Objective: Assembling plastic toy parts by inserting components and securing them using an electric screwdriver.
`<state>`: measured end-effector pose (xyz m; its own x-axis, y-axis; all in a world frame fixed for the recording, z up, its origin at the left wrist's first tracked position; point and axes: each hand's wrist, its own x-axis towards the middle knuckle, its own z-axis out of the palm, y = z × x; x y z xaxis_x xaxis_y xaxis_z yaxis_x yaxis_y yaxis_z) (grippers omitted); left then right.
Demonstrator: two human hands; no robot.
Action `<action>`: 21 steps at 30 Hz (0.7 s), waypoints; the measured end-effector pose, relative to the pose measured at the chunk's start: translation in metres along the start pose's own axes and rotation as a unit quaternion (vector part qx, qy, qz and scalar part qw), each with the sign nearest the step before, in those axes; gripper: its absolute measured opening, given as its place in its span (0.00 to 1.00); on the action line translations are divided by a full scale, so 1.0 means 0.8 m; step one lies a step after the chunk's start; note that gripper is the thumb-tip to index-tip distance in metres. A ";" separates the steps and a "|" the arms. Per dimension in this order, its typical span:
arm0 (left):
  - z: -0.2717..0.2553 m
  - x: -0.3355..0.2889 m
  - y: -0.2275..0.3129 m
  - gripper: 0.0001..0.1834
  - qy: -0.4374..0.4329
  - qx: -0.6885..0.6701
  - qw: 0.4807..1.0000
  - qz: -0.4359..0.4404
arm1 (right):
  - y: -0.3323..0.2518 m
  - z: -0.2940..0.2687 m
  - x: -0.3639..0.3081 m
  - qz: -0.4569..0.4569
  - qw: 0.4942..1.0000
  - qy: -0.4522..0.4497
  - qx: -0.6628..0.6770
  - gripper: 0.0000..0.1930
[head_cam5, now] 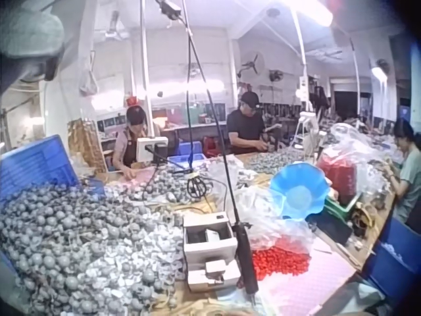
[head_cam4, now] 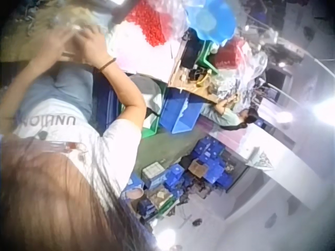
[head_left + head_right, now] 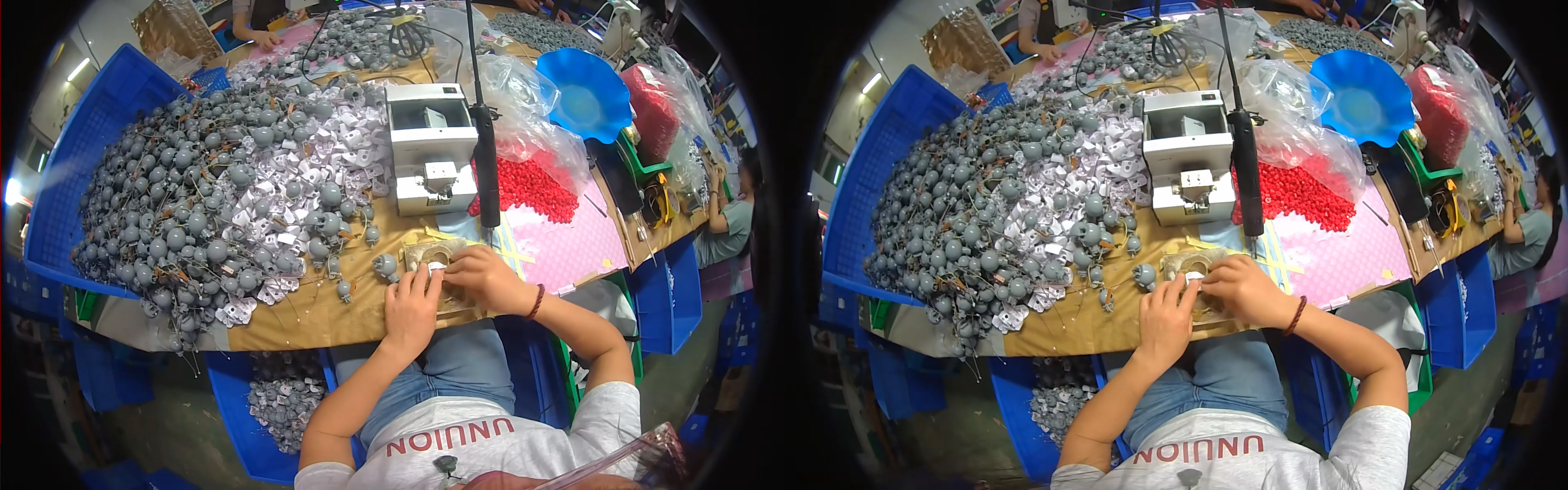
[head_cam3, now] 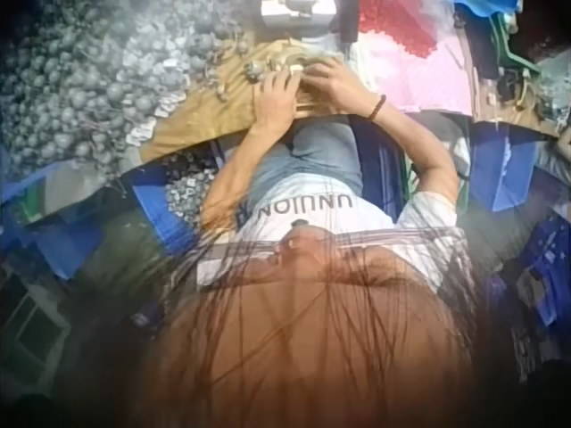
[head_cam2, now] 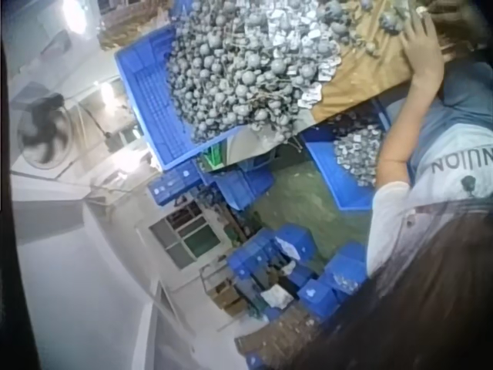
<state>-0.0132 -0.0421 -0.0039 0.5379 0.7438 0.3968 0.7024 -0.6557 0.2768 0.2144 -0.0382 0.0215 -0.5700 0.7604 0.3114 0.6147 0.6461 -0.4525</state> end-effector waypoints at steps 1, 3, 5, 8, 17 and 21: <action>0.001 0.002 0.001 0.28 0.002 0.006 1.000 0.003 | 0.007 -0.007 -0.008 0.047 0.997 0.014 0.059 0.17; 0.004 0.005 0.000 0.26 0.001 0.005 1.000 0.006 | 0.021 -0.019 -0.030 0.146 0.978 0.029 0.148 0.17; 0.009 0.005 -0.003 0.24 0.000 0.001 1.000 0.010 | 0.026 -0.036 -0.045 0.193 0.962 0.029 0.191 0.17; 0.013 0.010 -0.008 0.19 0.005 0.007 1.000 0.030 | 0.020 -0.031 -0.048 0.142 0.984 0.016 0.104 0.21; 0.013 0.011 -0.015 0.24 0.006 -0.032 0.999 0.027 | 0.048 0.024 -0.046 0.170 0.974 0.151 0.009 0.21; 0.012 0.011 -0.016 0.23 -0.003 -0.030 0.999 0.022 | 0.040 0.036 -0.029 0.231 0.899 0.240 0.283 0.19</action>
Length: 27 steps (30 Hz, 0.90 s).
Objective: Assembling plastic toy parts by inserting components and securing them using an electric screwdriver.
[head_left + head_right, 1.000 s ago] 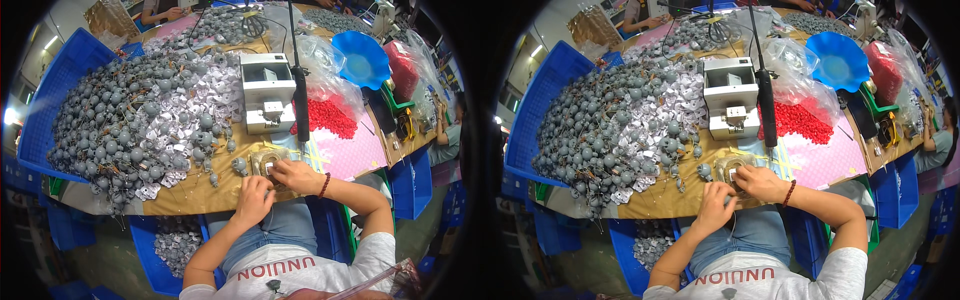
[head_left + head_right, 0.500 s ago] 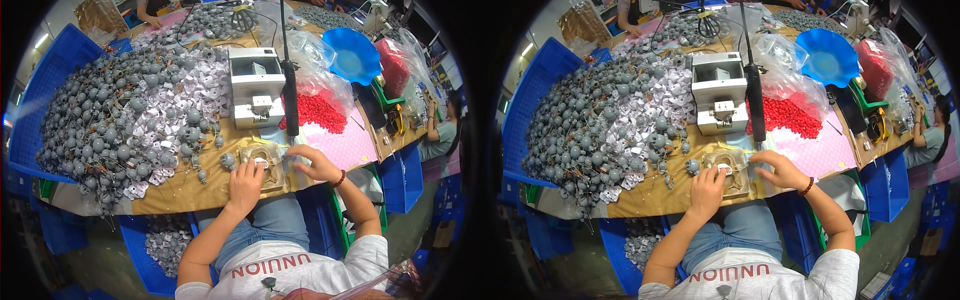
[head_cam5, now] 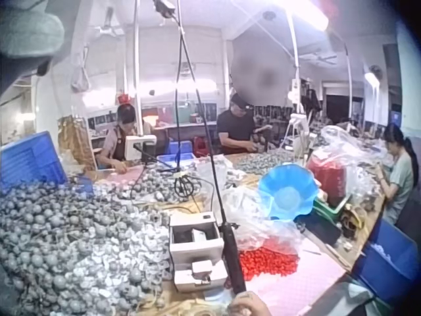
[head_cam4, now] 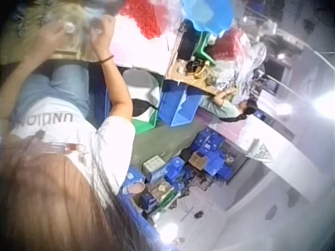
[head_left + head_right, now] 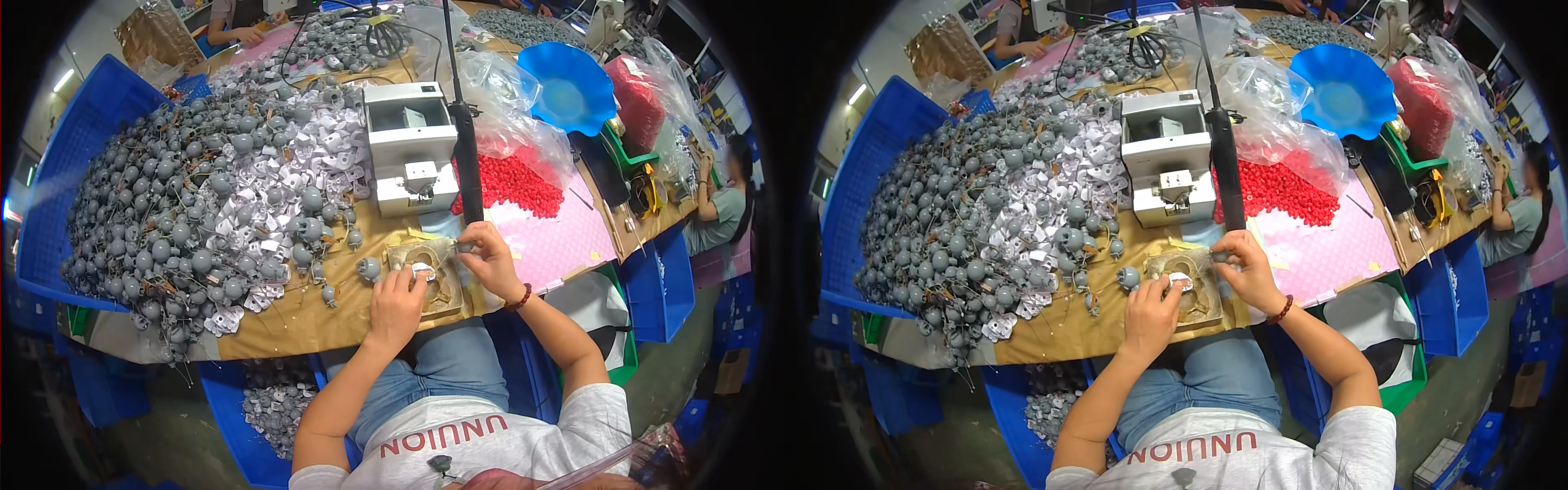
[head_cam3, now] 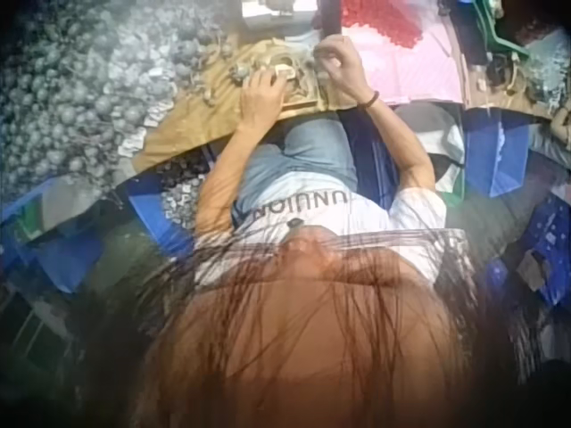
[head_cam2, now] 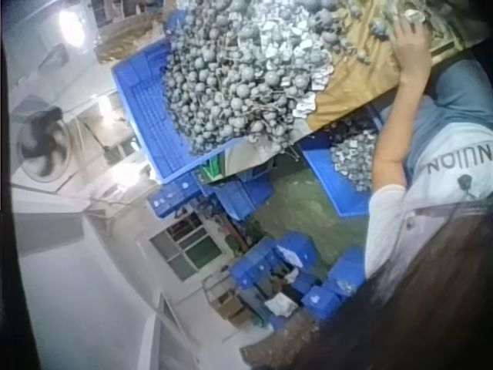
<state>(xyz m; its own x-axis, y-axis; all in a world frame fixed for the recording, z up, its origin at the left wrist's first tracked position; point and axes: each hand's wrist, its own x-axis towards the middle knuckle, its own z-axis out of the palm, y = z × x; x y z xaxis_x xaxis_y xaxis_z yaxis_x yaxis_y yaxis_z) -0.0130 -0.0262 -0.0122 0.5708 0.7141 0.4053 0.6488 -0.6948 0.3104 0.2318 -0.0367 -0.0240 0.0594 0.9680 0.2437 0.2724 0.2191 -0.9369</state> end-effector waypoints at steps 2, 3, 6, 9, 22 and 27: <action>0.000 0.000 -0.001 0.23 0.002 0.003 1.000 0.003 | -0.008 0.007 0.008 0.099 0.977 -0.025 0.189 0.17; -0.001 0.001 -0.001 0.21 0.007 0.006 1.000 0.009 | -0.012 0.009 0.012 0.123 0.959 -0.037 0.254 0.17; -0.003 0.003 0.000 0.15 0.021 0.014 0.999 0.026 | -0.021 0.005 0.025 0.102 0.954 -0.079 0.272 0.15; -0.003 0.003 0.000 0.14 0.023 0.015 0.999 0.031 | -0.030 -0.011 0.037 -0.116 0.986 -0.090 -0.075 0.15; -0.006 0.005 -0.012 0.14 0.004 -0.004 0.999 0.045 | -0.038 0.008 0.050 0.172 0.938 -0.230 0.195 0.23; -0.014 0.009 -0.011 0.14 0.005 -0.047 0.999 0.028 | -0.047 0.023 0.051 0.061 0.966 -0.239 -0.080 0.24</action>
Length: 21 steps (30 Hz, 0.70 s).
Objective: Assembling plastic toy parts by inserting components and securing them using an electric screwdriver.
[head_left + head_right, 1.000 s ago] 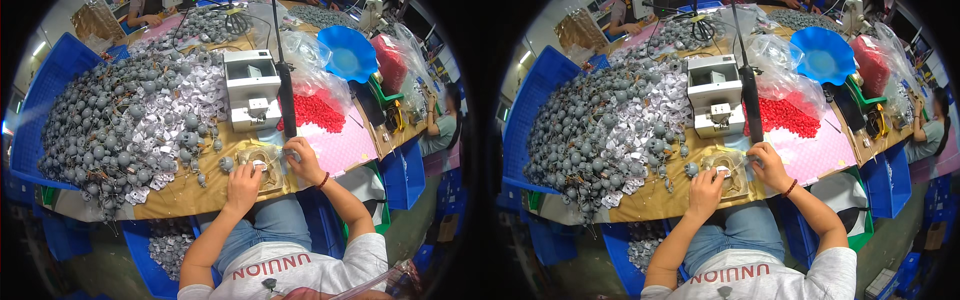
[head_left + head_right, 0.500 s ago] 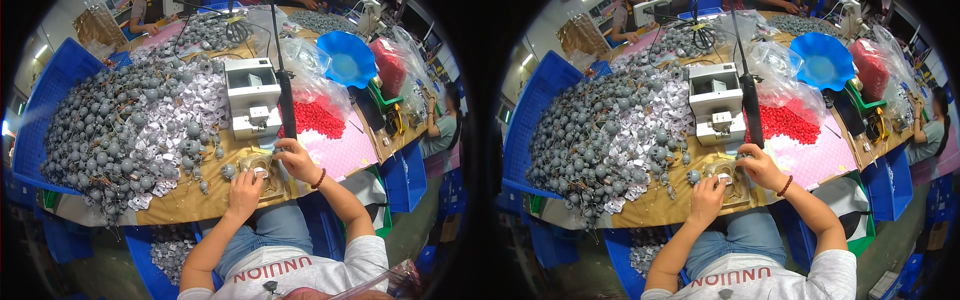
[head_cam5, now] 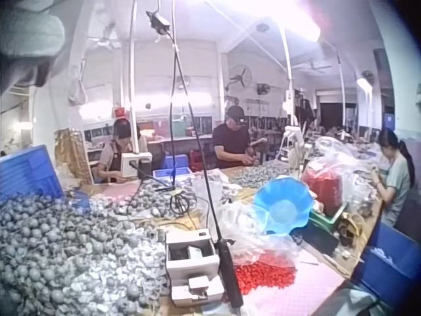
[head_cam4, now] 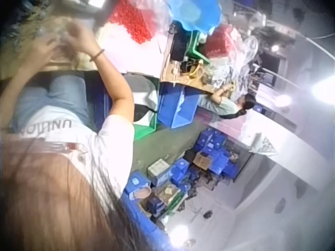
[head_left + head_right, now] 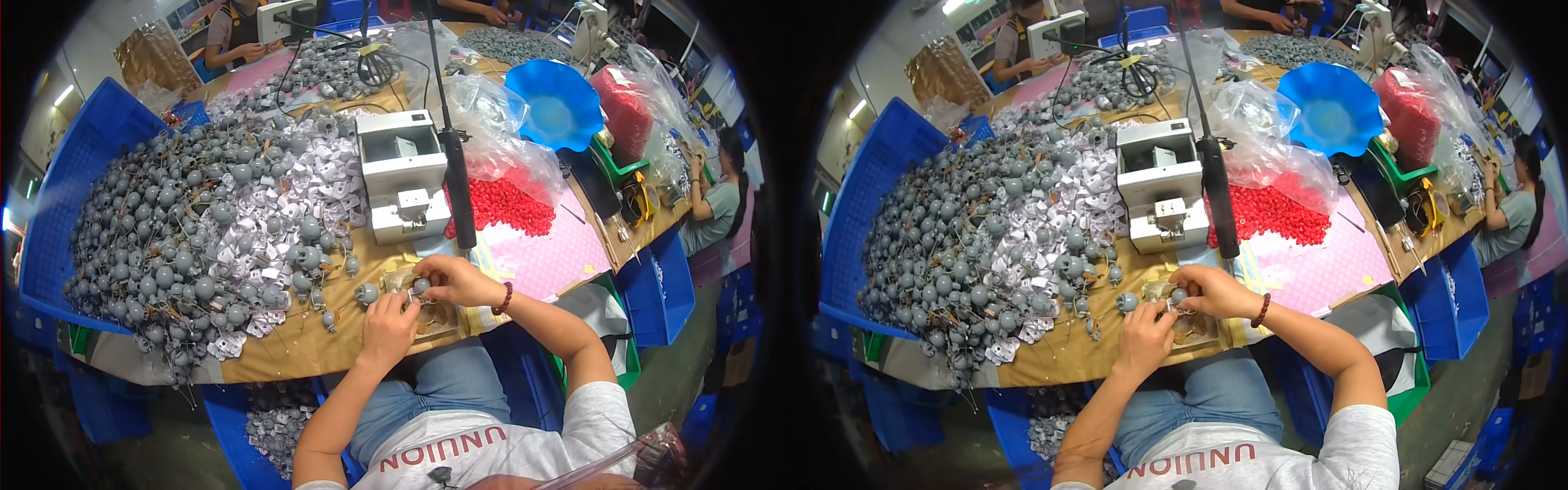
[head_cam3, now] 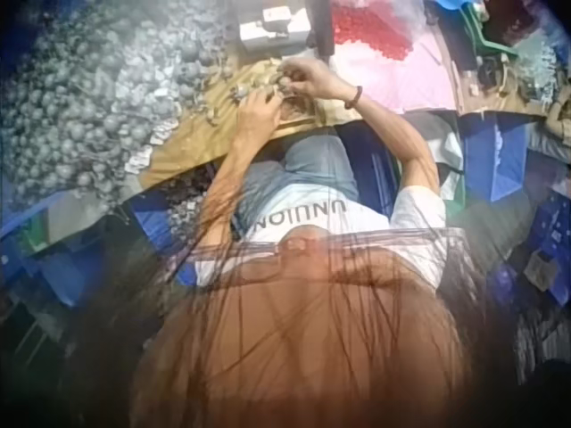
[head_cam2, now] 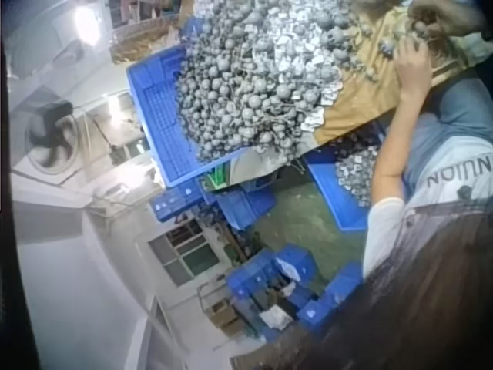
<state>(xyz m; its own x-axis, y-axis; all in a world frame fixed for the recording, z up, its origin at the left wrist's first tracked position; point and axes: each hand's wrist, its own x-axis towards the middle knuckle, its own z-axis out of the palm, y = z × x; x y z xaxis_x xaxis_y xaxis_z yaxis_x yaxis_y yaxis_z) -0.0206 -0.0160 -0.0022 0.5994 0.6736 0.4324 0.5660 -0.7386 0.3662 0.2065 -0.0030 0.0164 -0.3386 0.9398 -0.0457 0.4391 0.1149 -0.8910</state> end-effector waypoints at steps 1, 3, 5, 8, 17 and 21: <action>-0.002 0.000 0.001 0.14 0.001 -0.005 1.000 -0.004 | -0.003 0.004 -0.001 -0.006 1.000 0.009 -0.021 0.24; -0.005 0.002 0.003 0.13 -0.011 -0.012 1.000 -0.023 | -0.010 0.004 0.002 -0.020 0.997 0.028 -0.068 0.24; -0.005 0.007 0.006 0.14 -0.027 -0.016 0.998 -0.055 | -0.020 0.009 -0.002 -0.007 0.994 0.046 -0.097 0.25; -0.004 0.027 0.016 0.17 0.007 -0.025 0.996 -0.089 | -0.021 0.014 -0.007 -0.002 0.989 0.082 -0.127 0.25; 0.005 0.035 0.015 0.19 -0.002 0.001 0.995 -0.101 | 0.004 -0.032 0.022 -0.147 0.924 0.338 -0.101 0.24; 0.009 0.034 0.014 0.18 0.010 -0.005 0.995 -0.096 | 0.043 -0.078 0.072 -0.049 0.918 0.393 -0.001 0.27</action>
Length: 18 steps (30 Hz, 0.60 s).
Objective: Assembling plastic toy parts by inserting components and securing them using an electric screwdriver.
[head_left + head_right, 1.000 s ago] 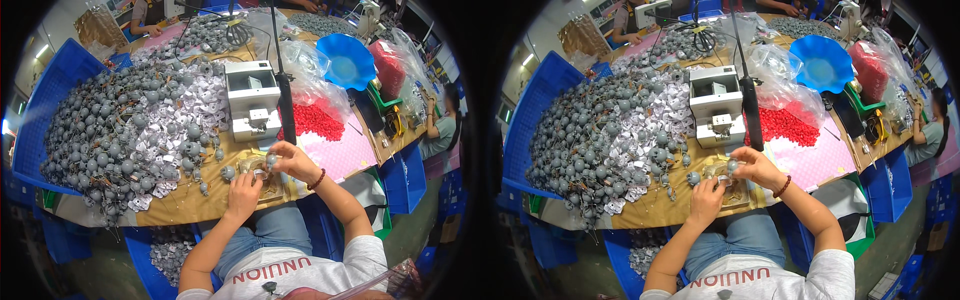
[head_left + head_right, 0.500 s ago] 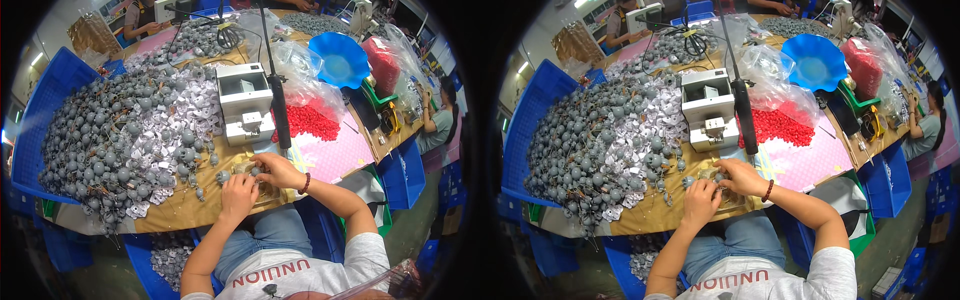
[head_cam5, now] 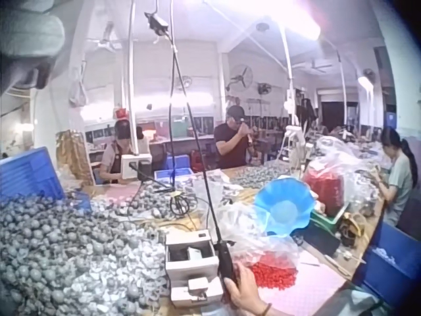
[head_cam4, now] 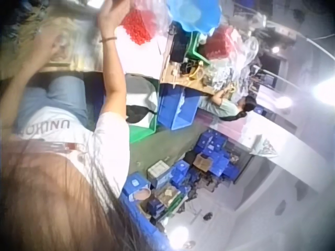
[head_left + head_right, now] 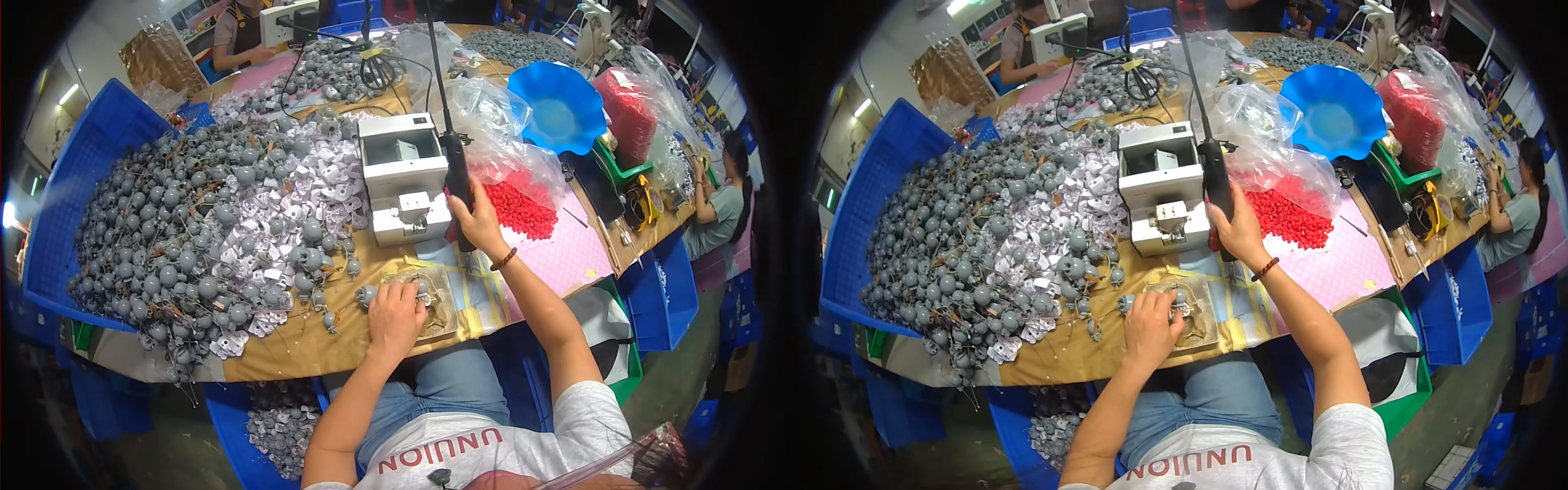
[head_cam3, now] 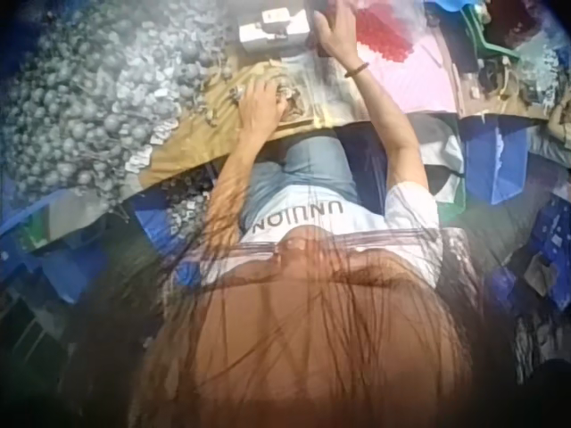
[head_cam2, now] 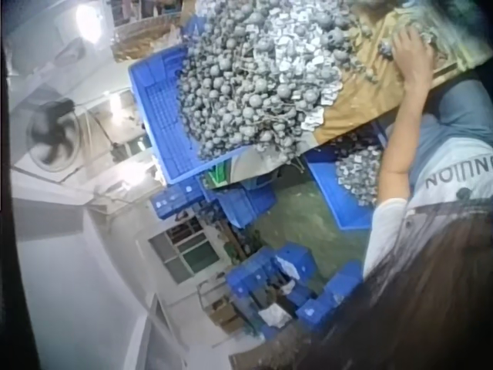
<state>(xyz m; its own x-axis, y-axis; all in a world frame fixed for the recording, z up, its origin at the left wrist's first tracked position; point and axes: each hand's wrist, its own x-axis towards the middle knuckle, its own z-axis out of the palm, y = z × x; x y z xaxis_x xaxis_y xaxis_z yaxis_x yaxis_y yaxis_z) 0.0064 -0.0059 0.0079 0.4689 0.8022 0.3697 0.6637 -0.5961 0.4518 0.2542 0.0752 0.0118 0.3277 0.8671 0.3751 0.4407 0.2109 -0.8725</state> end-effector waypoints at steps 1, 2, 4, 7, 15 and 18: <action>-0.001 0.000 0.001 0.18 0.003 -0.003 1.000 0.002 | 0.005 -0.001 0.003 0.026 1.000 -0.002 0.007 0.27; -0.002 0.001 0.001 0.18 0.005 -0.004 1.000 0.006 | 0.010 -0.003 0.004 0.052 0.999 -0.004 0.013 0.28; -0.002 -0.002 -0.002 0.18 0.012 -0.005 1.000 0.004 | -0.003 0.001 -0.001 0.032 0.998 0.034 0.032 0.31; 0.000 -0.005 -0.001 0.19 0.002 -0.009 1.000 -0.011 | -0.061 0.005 -0.008 -0.143 0.962 0.134 0.192 0.36; 0.001 -0.006 -0.001 0.19 -0.012 -0.027 0.999 -0.026 | -0.147 0.043 0.051 -0.116 0.960 -0.015 0.256 0.33; 0.004 -0.006 -0.004 0.19 -0.009 -0.016 1.000 -0.025 | -0.146 0.063 0.077 -0.114 0.969 0.000 0.220 0.20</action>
<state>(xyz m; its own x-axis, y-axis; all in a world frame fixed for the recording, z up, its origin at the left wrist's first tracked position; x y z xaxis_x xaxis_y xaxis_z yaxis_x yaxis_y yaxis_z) 0.0037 -0.0080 0.0021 0.4459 0.8313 0.3318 0.6679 -0.5558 0.4950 0.1807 0.1266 0.1212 0.2635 0.7750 0.5744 0.1034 0.5693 -0.8156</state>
